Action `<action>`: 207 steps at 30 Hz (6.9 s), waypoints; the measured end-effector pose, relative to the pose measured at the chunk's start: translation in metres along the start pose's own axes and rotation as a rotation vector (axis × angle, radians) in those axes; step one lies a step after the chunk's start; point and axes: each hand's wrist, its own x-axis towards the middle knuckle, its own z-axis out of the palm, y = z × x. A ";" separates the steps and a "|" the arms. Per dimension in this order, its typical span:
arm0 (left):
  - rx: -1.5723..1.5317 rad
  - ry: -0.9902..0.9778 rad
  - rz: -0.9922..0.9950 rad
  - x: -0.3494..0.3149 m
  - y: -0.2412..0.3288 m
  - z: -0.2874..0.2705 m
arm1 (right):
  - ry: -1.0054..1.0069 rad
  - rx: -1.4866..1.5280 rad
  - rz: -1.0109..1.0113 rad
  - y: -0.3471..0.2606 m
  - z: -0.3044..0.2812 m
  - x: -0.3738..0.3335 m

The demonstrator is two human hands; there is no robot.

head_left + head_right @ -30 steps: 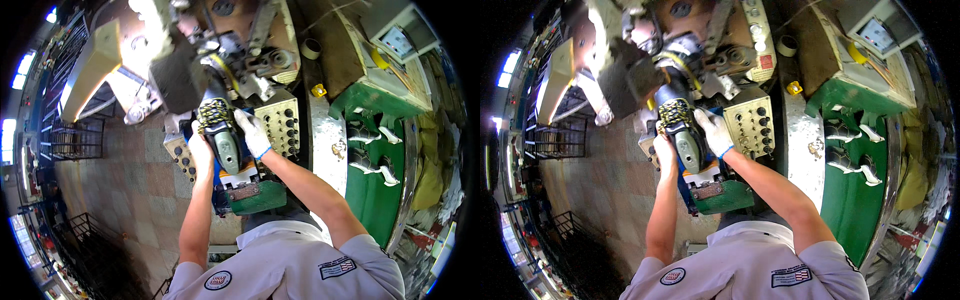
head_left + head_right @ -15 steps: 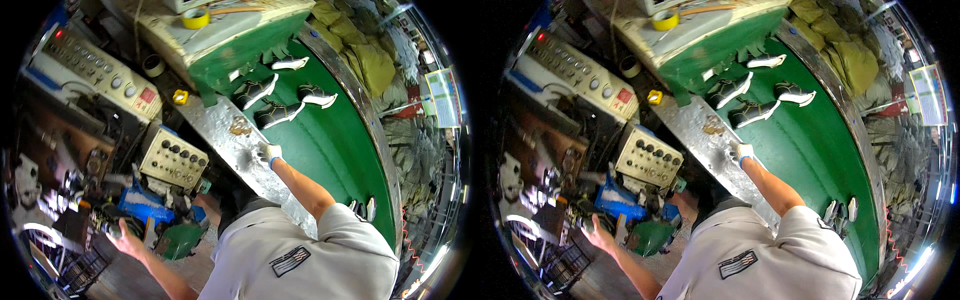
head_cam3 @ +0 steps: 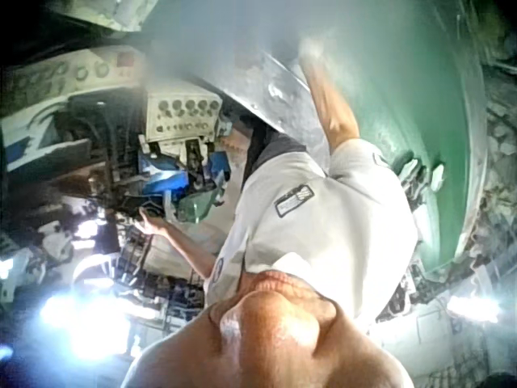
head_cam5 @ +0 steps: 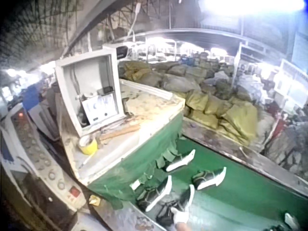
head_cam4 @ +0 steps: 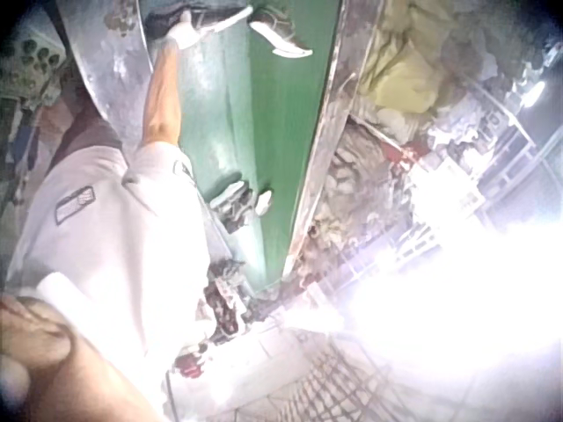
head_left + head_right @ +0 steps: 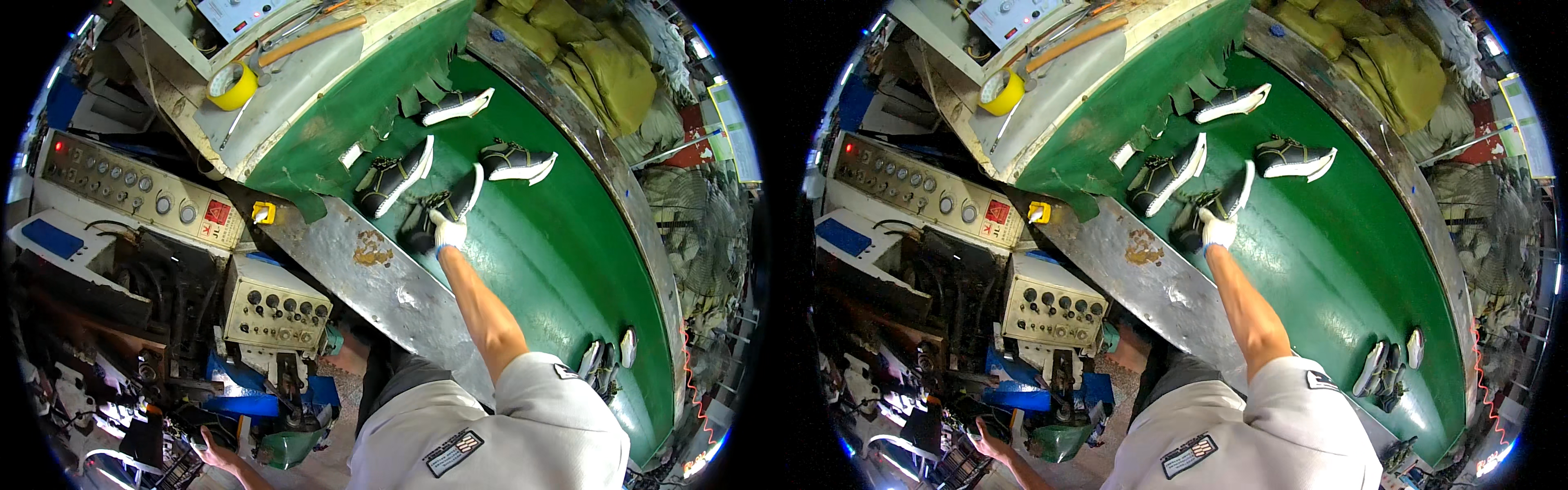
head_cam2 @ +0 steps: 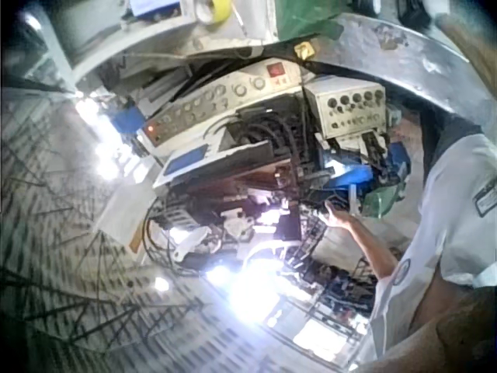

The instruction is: The person operates a lasting machine to shape the upper of shoes, removes them from a conveyor belt, and carries them across a factory floor to another workstation.

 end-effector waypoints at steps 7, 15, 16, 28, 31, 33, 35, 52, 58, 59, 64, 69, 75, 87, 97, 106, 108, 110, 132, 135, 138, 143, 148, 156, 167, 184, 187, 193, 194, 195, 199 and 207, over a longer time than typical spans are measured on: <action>-0.247 0.052 -0.104 -0.013 0.007 0.009 | -0.374 -0.769 -0.981 -0.139 -0.010 -0.162; -0.275 -0.007 -0.081 -0.017 0.021 0.008 | -1.009 -0.526 -0.884 -0.166 0.018 -0.309; -0.264 -0.016 -0.103 -0.015 0.026 0.007 | -1.088 -0.480 -0.727 -0.169 0.018 -0.323; -0.289 -0.120 -0.244 -0.012 0.040 -0.014 | -1.624 -0.091 1.207 -0.117 0.043 -0.499; -0.445 -0.164 -0.233 -0.010 0.010 -0.021 | -1.767 -0.140 1.020 -0.118 0.055 -0.537; -0.380 -0.280 -0.202 -0.008 -0.001 -0.047 | -1.818 -0.091 0.903 -0.116 0.067 -0.558; -0.294 -0.433 -0.239 -0.008 -0.034 -0.070 | -1.804 -0.149 0.807 -0.105 0.078 -0.567; -1.146 -0.178 -0.428 0.065 -0.029 -0.013 | -1.603 -0.152 0.794 -0.021 0.156 -0.653; -1.061 -0.255 -0.609 0.052 -0.032 -0.001 | -1.605 -0.231 0.500 -0.008 0.162 -0.664; -1.128 -0.299 -0.739 0.047 -0.033 0.000 | -1.594 -0.228 0.496 -0.009 0.162 -0.666; -1.282 -0.368 -0.893 0.038 -0.018 0.002 | -1.674 -0.386 0.080 0.000 0.167 -0.654; -1.278 -0.403 -0.802 0.054 -0.028 -0.001 | -1.610 -0.185 0.498 0.002 0.167 -0.673; -1.332 -0.408 -0.833 0.053 -0.032 -0.011 | -1.517 -0.277 0.204 -0.014 0.155 -0.690; -1.267 -0.449 -0.830 0.058 -0.024 -0.024 | -1.598 -0.353 -0.200 -0.002 0.159 -0.684; -1.363 -0.404 -0.750 0.044 -0.040 0.026 | -1.512 -0.419 -0.112 -0.008 0.168 -0.670; -1.335 -0.378 -0.659 0.049 -0.049 0.034 | -1.492 -0.376 0.060 0.009 0.169 -0.671; -1.326 -0.381 -0.576 0.048 -0.054 0.036 | -1.506 -0.372 0.092 0.017 0.169 -0.667; -1.285 -0.379 -0.491 0.048 -0.064 0.043 | -1.512 -0.359 0.106 0.022 0.169 -0.666; -0.187 -0.850 -0.243 -0.111 -0.259 0.096 | -1.501 -0.209 0.213 -0.033 0.114 -0.564; 0.256 -1.354 -0.118 -0.153 -0.238 0.095 | -1.246 -0.333 0.140 -0.053 0.063 -0.499; -0.075 -1.367 -0.278 -0.160 -0.315 0.159 | -1.244 -0.381 0.204 -0.056 0.035 -0.491; -0.461 -1.239 -0.589 -0.158 -0.312 0.151 | -1.309 -0.435 0.215 -0.045 0.037 -0.498; -0.194 -1.063 -0.625 -0.139 -0.236 0.043 | -1.309 -0.392 0.110 -0.073 0.044 -0.505; -0.022 -0.224 -0.323 -0.116 0.013 -0.192 | -1.956 -0.454 0.079 -0.138 0.014 -0.620; -0.911 -0.393 0.088 -0.113 0.158 -0.049 | -1.579 0.133 0.534 -0.188 0.043 -0.497; -0.346 -1.353 0.020 -0.238 0.216 0.173 | -0.556 -1.200 0.313 -0.172 -0.178 -0.017; -0.210 -1.308 0.013 -0.234 0.180 0.180 | -0.515 -1.617 0.249 -0.167 -0.217 0.048; -0.031 -1.287 -0.020 -0.252 0.174 0.192 | 0.007 -0.888 0.274 -0.131 -0.180 0.177; -0.004 -1.314 -0.021 -0.255 0.177 0.195 | 0.045 -0.568 0.407 -0.126 -0.174 0.198; 0.018 -1.326 -0.030 -0.262 0.188 0.194 | 0.134 -0.390 0.397 -0.122 -0.161 0.217; 0.136 -1.389 -0.003 -0.265 0.190 0.206 | 0.596 -0.287 0.281 -0.097 -0.140 0.273; -0.047 -1.462 0.093 -0.276 0.225 0.249 | 0.207 -0.468 -0.272 -0.114 -0.139 0.090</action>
